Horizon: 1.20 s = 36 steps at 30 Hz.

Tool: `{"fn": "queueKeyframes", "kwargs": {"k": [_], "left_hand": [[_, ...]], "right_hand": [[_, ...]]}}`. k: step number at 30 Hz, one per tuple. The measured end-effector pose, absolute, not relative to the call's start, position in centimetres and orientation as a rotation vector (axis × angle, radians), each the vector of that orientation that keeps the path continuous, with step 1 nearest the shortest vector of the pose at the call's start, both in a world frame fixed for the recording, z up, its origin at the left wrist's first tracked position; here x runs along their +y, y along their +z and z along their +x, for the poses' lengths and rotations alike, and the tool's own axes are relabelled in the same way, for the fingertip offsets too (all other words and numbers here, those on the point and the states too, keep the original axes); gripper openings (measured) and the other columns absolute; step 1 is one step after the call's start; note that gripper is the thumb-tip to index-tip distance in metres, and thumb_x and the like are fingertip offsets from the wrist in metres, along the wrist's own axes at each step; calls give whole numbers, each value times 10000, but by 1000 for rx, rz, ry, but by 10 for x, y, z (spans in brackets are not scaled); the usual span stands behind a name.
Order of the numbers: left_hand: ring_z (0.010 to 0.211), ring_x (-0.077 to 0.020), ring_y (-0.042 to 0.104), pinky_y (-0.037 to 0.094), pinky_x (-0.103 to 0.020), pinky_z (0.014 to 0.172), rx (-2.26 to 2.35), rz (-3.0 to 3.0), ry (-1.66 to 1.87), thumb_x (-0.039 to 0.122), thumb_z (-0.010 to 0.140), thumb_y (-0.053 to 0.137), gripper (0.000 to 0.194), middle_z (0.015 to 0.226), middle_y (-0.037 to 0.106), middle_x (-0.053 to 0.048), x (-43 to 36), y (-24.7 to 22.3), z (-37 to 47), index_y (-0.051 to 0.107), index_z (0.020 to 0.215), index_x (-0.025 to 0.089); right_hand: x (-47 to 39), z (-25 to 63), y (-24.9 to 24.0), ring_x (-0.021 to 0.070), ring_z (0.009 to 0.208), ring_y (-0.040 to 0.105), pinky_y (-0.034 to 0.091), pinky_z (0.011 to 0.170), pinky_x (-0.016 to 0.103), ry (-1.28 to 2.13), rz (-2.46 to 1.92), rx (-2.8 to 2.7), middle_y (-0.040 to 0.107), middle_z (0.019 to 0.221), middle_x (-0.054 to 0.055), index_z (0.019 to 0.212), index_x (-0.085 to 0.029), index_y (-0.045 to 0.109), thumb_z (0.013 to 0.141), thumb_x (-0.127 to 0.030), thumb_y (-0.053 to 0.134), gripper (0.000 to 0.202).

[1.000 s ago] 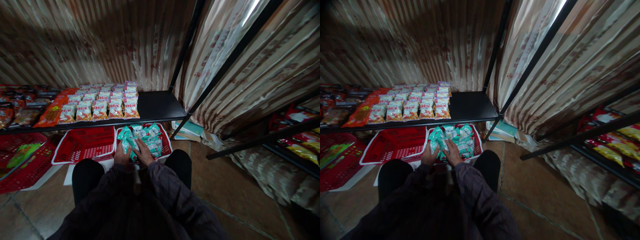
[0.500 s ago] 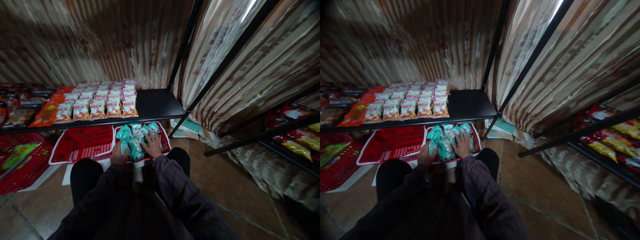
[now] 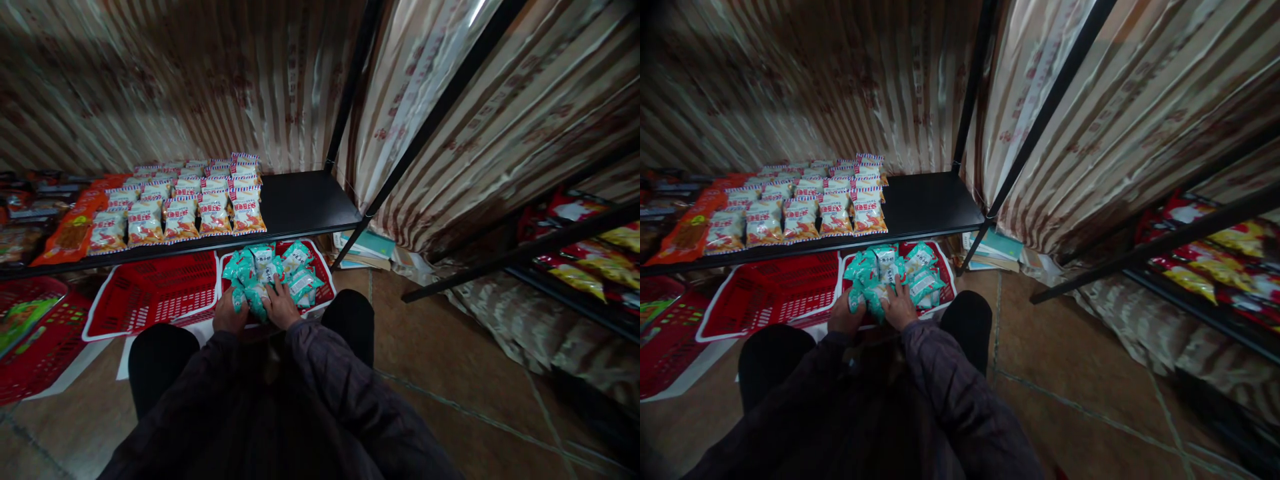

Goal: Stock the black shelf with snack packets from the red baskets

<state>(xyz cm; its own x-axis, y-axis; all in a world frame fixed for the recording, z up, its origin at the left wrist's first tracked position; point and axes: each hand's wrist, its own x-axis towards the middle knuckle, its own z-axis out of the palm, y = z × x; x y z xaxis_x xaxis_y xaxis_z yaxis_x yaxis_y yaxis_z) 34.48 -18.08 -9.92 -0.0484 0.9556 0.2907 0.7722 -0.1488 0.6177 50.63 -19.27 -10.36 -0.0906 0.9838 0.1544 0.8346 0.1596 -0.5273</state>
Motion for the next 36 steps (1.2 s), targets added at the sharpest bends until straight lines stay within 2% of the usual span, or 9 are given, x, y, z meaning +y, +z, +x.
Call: {"fn": "queueKeyframes", "kwargs": {"k": [2,7,12,16,23,28,31,36], "left_hand": [[1133,-302,539,411,-446,977,1849,2001,1053,293,772,508,469,1193,587,-185,-182,-92,344,502,1202,106],[1217,-291,473,381,-459,1011,1681,2180,1269,282,772,528,498,1247,552,-178,-188,-71,355,469,1237,113],[1238,-278,456,377,-450,1022,1571,2155,1339,273,775,536,538,1282,528,-173,-193,-55,371,434,1278,112],[1240,-263,454,355,-424,1047,1546,1915,1395,270,765,538,525,1301,522,-138,-191,-49,375,454,1269,147],[1069,-238,588,475,-385,910,1306,1208,1247,294,743,543,564,1259,553,-97,-188,-59,372,423,1284,189],[1227,-252,468,453,-361,937,1148,1144,1183,222,699,553,574,1345,488,-85,-191,-61,382,458,1264,209],[1289,-269,392,425,-399,971,1134,1273,1170,191,704,537,513,1441,365,-98,-193,-61,396,500,1216,201],[1316,-258,355,329,-440,1061,1178,1602,1145,132,696,533,514,1430,372,-122,-199,-60,420,509,1207,182]], "right_hand": [[-193,513,-99,323,1299,363,308,1046,511,441,-1692,-1976,314,1463,185,1284,-115,501,888,-309,457,444],[-195,532,-93,224,1288,408,227,1118,446,425,-1562,-1979,471,1371,149,1242,-128,538,880,-242,456,388],[-191,547,-101,253,1242,467,320,1056,462,524,-1645,-1887,513,1330,160,1141,-137,614,868,-265,484,329],[-179,553,-100,242,1211,501,289,1073,474,553,-1637,-1870,615,1209,141,1082,-166,649,876,-306,478,302],[-174,546,-88,248,1285,409,225,1108,488,438,-1637,-1708,592,1237,139,1082,-152,657,905,-376,398,386],[-179,538,-77,268,1361,264,214,1110,499,588,-1612,-1495,499,1347,127,1179,-156,607,884,-525,369,529],[-179,537,-74,245,1315,357,244,1107,465,749,-1529,-1380,502,1349,97,1247,-189,548,860,-567,387,564],[-182,545,-75,233,1265,431,283,1091,447,906,-1515,-1176,521,1337,64,1240,-225,547,817,-583,459,561]]}}
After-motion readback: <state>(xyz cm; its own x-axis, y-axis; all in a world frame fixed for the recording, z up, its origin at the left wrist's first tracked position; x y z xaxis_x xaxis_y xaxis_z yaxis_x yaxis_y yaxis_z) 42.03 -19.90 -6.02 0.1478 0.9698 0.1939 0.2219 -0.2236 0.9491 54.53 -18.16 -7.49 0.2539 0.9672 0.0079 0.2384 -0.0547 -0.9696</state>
